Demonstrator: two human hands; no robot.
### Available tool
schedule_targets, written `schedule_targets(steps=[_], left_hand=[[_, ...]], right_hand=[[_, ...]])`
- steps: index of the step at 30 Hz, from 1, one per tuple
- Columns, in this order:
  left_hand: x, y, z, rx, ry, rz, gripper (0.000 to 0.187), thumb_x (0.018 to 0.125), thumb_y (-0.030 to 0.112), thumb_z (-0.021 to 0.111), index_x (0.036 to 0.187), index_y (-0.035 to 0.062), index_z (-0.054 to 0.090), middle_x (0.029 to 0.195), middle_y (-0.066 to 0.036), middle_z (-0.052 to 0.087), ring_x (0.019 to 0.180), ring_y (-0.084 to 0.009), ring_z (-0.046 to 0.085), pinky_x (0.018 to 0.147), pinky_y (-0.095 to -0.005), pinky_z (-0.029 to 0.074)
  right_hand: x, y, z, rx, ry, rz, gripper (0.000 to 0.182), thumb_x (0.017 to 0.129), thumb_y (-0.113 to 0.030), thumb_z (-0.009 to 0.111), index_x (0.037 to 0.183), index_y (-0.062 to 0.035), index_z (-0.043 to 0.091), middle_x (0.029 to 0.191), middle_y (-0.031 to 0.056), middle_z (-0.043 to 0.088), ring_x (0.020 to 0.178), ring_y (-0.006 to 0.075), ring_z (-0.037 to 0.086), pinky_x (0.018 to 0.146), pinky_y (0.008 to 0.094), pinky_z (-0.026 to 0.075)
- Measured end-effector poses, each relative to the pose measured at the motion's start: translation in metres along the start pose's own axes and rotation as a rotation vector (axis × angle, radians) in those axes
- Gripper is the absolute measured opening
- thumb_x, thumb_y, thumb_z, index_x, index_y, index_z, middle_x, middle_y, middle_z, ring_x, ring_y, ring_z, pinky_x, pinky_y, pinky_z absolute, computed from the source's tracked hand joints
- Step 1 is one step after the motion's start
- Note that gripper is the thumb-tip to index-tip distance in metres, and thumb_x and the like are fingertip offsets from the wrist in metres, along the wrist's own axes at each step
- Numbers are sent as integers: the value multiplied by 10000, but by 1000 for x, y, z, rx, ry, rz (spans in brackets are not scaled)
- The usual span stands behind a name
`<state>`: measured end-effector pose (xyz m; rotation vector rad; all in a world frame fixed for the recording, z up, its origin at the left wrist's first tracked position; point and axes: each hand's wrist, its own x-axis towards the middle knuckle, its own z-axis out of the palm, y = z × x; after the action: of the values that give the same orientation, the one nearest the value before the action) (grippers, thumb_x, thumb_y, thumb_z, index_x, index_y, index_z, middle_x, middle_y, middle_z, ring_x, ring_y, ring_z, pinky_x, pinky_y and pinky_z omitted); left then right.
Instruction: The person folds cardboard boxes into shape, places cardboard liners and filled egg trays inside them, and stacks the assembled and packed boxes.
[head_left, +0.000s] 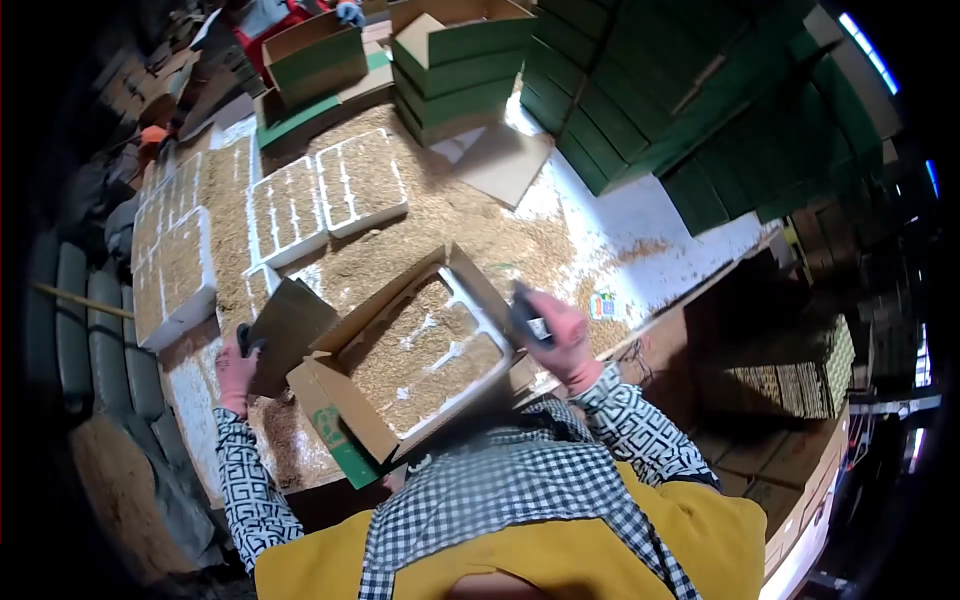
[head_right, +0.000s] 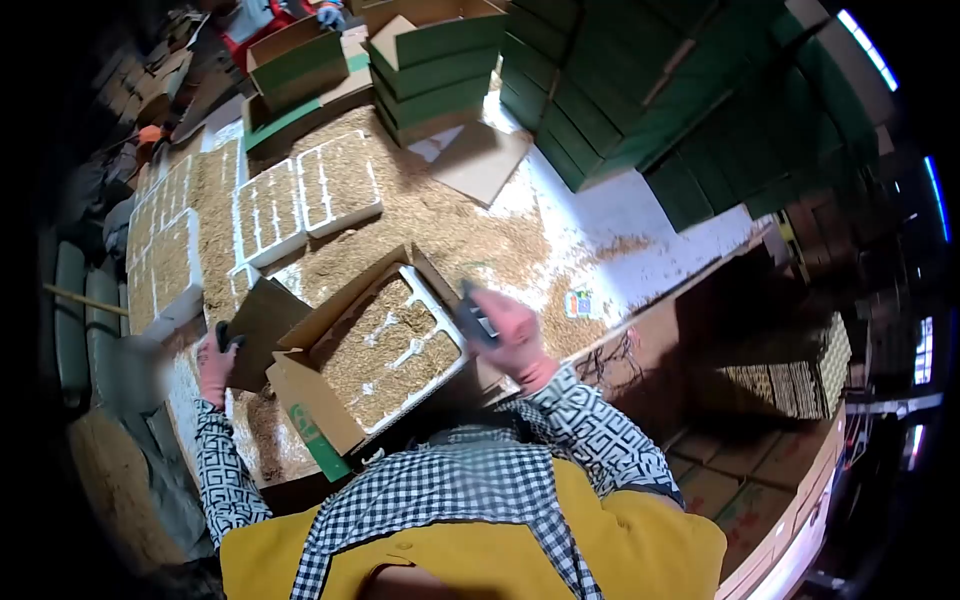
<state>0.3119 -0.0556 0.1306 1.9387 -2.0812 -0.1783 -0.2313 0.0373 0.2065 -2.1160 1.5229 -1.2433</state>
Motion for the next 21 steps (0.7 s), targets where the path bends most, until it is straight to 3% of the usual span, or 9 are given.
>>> schedule_targets(steps=[2,4,5,6,10,13,17,19,21], left_hand=[[3,15,-16,-16,18,13,384,805,180,664,1158,69,563,971,-201,645,893,-354,632,784,-408,500],[9,38,-28,-317,172,-106,354,832,97,615,1176,40,555,1056,-160,637,962,-311,620,855,-372,481],[13,38,-25,-597,279,-210,342,841,72,596,1178,29,554,1089,-140,629,990,-291,611,885,-360,469],[15,83,-44,-634,199,-210,320,829,31,587,1148,10,568,1145,-101,604,1047,-258,574,932,-343,437],[-3,170,-51,29,-84,292,270,777,26,626,1046,41,632,1109,-150,595,1047,-334,556,930,-353,438],[-18,215,-59,-22,5,72,286,781,24,620,1066,44,631,1096,-144,599,1013,-324,570,913,-354,446],[-52,214,-53,-245,214,-294,261,850,31,578,1104,-26,603,1107,-137,624,1013,-251,599,903,-325,447],[-72,224,-59,-266,241,-349,267,871,31,564,1122,-58,583,1109,-132,623,1004,-212,593,900,-312,446],[-86,227,-60,-288,301,-373,273,870,29,563,1127,-59,581,1102,-135,620,994,-209,590,899,-313,447]], right_hand=[[-26,62,-17,-192,158,275,376,792,-137,677,1158,-98,602,1026,107,672,851,226,672,783,301,545],[-46,131,-45,-356,10,862,332,801,-230,684,1106,-114,627,1021,93,659,895,221,646,795,324,528],[-72,178,-56,-524,-64,754,324,792,-285,688,1049,-92,645,992,112,642,913,256,611,816,365,492],[-96,213,-60,-521,-82,751,351,756,-318,710,1007,-79,654,932,125,626,914,286,580,840,393,455],[-154,263,-47,-724,-149,798,338,670,-260,752,969,-130,665,1184,75,494,1103,290,457,895,427,394],[-163,286,-56,-604,-53,683,234,671,-187,713,896,-132,678,1063,81,542,1006,298,498,863,414,405],[-138,282,-81,-396,34,539,426,674,-194,749,1071,-118,611,1107,106,540,1040,318,490,898,420,394],[-128,272,-91,-525,-252,649,700,668,-228,771,1294,-154,467,1253,119,467,1135,336,432,947,437,362],[-136,287,-80,-711,-300,617,568,680,-245,756,1196,-140,542,1200,116,518,1097,320,476,927,448,367]])
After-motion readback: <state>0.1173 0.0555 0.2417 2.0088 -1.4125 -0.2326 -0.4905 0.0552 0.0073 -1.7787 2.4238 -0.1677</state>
